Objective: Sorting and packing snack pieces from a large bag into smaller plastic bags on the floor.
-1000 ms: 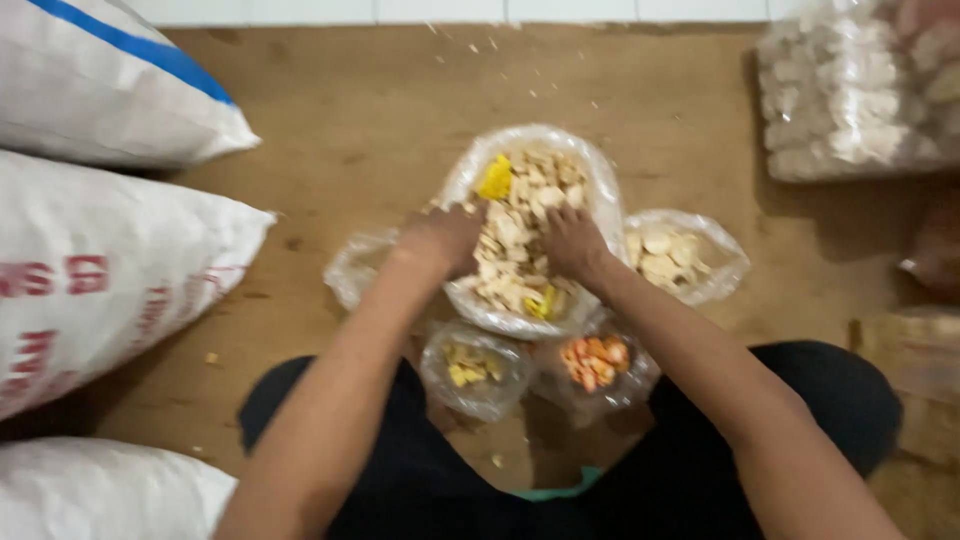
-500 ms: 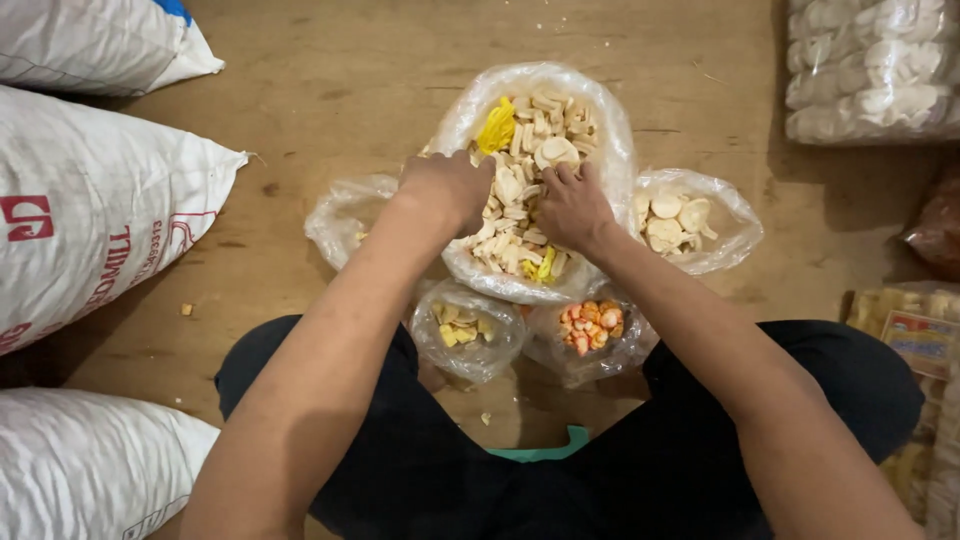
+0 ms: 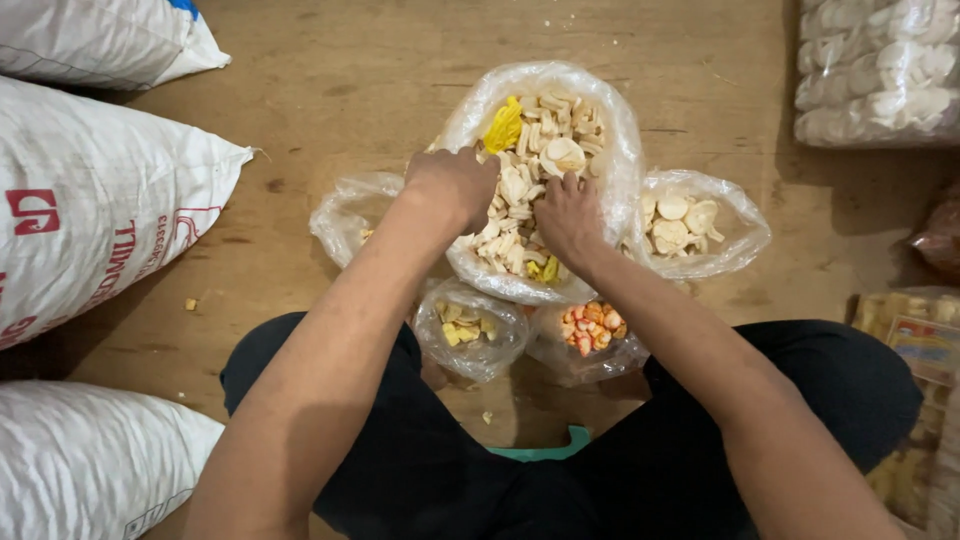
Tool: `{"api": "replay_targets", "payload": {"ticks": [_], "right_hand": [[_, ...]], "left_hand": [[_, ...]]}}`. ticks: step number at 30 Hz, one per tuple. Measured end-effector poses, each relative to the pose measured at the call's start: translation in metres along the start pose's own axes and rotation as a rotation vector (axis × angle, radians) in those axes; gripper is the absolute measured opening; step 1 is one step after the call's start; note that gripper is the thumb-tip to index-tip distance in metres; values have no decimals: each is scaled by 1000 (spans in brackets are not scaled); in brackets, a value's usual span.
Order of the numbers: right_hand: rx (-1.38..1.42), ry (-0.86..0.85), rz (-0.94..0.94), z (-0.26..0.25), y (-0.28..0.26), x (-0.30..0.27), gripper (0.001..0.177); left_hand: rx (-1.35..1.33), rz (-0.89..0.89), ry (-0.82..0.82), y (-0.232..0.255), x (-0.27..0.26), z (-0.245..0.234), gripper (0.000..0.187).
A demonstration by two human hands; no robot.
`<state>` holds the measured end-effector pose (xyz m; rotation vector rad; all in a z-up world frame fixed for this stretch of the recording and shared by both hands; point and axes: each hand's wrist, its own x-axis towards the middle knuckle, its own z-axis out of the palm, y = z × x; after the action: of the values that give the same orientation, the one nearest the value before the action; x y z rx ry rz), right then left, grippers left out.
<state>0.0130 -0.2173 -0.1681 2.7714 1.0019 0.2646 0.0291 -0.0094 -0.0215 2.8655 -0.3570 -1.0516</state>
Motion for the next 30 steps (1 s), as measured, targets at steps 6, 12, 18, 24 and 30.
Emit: {"api": "replay_targets", "payload": {"ticks": [6,12,18,24,30], "right_hand": [[83,-436,109,13,6,6,22],[195,-399,68,22,18,9,18],[504,-469,199,-71,33,22,14],[785,-701,162,-184,-16,-5,25],[667,-429,135,-121,-31,-17,32]], "left_hand": [[9,1,-16,5,-11,-9,76],[13,-18,-29,0,-3,3,73],[-26,-18,-10,-2,-9,-4,71],[-16,-77,-43,-8,6,1,58],[-53,-15,80,4,-14,-18,63]]}}
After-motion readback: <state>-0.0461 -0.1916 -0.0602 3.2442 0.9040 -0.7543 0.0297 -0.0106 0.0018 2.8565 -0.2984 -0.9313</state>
